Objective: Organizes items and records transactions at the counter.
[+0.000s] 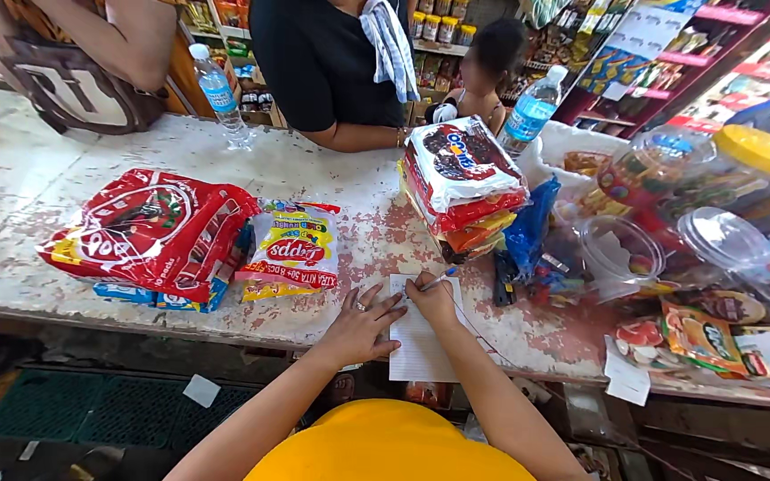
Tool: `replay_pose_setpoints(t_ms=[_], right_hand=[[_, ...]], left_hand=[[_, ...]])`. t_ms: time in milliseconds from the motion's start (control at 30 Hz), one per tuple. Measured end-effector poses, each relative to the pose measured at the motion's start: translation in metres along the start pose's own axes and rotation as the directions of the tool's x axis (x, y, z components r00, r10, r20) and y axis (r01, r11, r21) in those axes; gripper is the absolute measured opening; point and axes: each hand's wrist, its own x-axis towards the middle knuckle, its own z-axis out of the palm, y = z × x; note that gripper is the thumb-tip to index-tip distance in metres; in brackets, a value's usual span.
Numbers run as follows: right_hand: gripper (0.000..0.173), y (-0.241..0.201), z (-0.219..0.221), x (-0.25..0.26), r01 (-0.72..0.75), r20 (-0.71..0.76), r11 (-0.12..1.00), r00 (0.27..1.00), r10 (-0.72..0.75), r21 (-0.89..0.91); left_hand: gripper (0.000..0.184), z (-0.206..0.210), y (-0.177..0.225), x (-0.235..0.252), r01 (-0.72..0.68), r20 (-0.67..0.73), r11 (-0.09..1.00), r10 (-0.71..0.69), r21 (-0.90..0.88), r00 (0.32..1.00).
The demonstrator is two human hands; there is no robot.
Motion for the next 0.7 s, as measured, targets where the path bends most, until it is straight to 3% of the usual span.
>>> replay_pose_setpoints(t_ms=[133,333,700], right_hand=[[0.024,0.0090,-0.0024,0.0031,0.004,0.016,0.994,1.000,-0.006,0.108],[0.028,0.0057,-0.0054,0.0010,0.039,0.054,0.999,0.998,-0.041,0.024],[0.029,0.0096,-0.0010,0.0020,0.065,-0.029,0.994,0.998,-0.063,0.083]], left_hand=[[0.065,-0.0004,-0.0011,-0.0001,-0.023,-0.006,1.000,0.023,0.014,1.000],[0.066,-0.0009,-0.0009,0.0009,-0.024,-0.001,1.000,0.024,0.020,1.000],[0.066,-0.0002,-0.0014,0.0011,-0.027,-0.010,0.999,0.027,0.029,1.000]])
